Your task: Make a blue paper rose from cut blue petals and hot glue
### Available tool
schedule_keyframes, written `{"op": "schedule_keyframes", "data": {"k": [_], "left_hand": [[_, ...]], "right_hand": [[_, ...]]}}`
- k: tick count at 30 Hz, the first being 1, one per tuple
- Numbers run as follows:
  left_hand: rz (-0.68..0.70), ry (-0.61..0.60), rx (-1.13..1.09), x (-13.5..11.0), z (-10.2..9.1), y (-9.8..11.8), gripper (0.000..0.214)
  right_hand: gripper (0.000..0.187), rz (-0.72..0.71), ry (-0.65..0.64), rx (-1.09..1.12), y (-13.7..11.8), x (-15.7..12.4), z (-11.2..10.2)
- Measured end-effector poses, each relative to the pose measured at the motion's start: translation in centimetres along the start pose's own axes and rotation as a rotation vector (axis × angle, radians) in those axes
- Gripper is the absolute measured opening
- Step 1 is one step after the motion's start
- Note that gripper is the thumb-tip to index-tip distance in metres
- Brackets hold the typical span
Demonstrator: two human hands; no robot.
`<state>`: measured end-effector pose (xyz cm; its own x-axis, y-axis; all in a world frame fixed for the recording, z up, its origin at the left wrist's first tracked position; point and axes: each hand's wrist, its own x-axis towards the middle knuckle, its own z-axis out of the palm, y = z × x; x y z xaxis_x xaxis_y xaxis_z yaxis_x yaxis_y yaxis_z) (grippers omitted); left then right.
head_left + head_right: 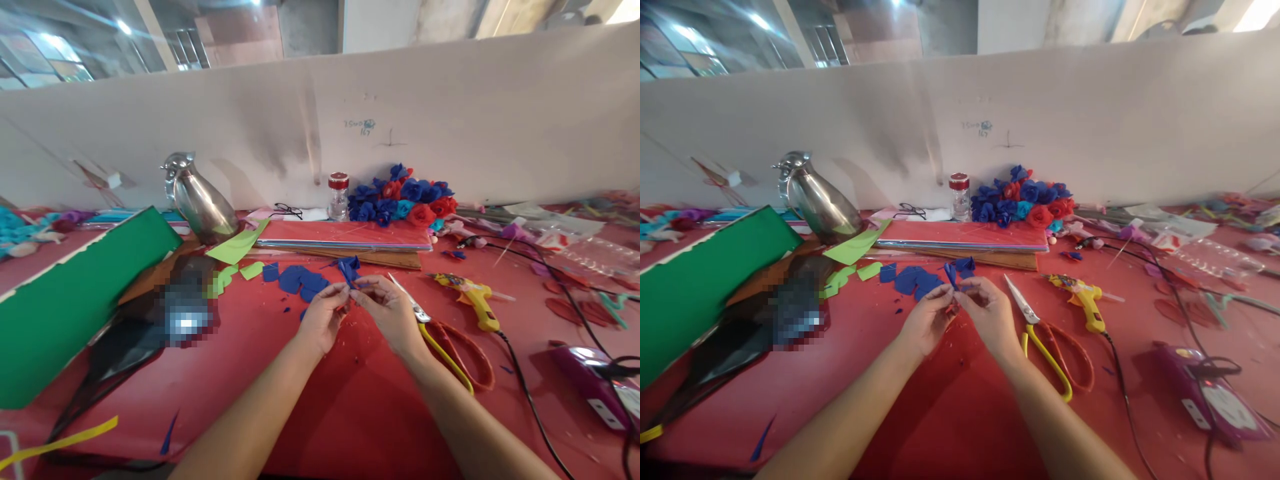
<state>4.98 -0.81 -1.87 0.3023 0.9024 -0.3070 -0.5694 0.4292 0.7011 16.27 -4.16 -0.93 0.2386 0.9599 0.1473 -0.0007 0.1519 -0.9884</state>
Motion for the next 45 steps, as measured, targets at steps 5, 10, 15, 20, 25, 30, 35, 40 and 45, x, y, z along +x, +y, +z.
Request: {"op": "schedule_keyframes", "data": {"k": [5, 10, 15, 20, 25, 30, 35, 40, 45], "left_hand": [[0.043, -0.016, 0.047, -0.2, 0.1, 0.6, 0.019], [0.176, 0.040, 0.187, -0.4, 0.1, 1.8, 0.027], [0.353, 0.135, 0.437, -0.4, 0.2, 2.2, 0.016], [0.320, 0.151, 0.391, -0.2, 0.2, 2.3, 0.009], [0.173, 0.160, 0.296, -0.2, 0.0, 2.6, 0.010], [0.320, 0.154, 0.418, -0.3, 0.2, 2.6, 0.016], [0.306, 0.146, 0.376, 0.0, -0.1, 2.3, 0.009], [0.107, 0.106, 0.138, 0.0, -0.1, 2.3, 0.012], [-0.044, 0.076, -0.018, 0.0, 0.1, 2.4, 0.010]], "right_hand": [[0.017, -0.072, 0.051, -0.062, 0.3, -0.3, 0.3], [0.020, -0.107, 0.069, -0.257, 0.4, -0.7, 0.4], [0.023, -0.127, 0.054, -0.335, 0.8, -0.6, 0.3], [0.021, -0.125, 0.049, -0.333, 1.3, -0.4, 0.2], [0.022, -0.076, 0.060, -0.277, 1.4, -0.5, 0.3], [0.020, -0.144, 0.045, -0.351, 1.4, -0.5, 0.3], [0.021, -0.123, 0.041, -0.356, 1.5, -0.5, 0.3], [0.023, -0.023, 0.035, -0.258, 1.5, -0.4, 0.4], [0.025, 0.036, 0.005, -0.169, 1.5, -0.3, 0.5]]}}
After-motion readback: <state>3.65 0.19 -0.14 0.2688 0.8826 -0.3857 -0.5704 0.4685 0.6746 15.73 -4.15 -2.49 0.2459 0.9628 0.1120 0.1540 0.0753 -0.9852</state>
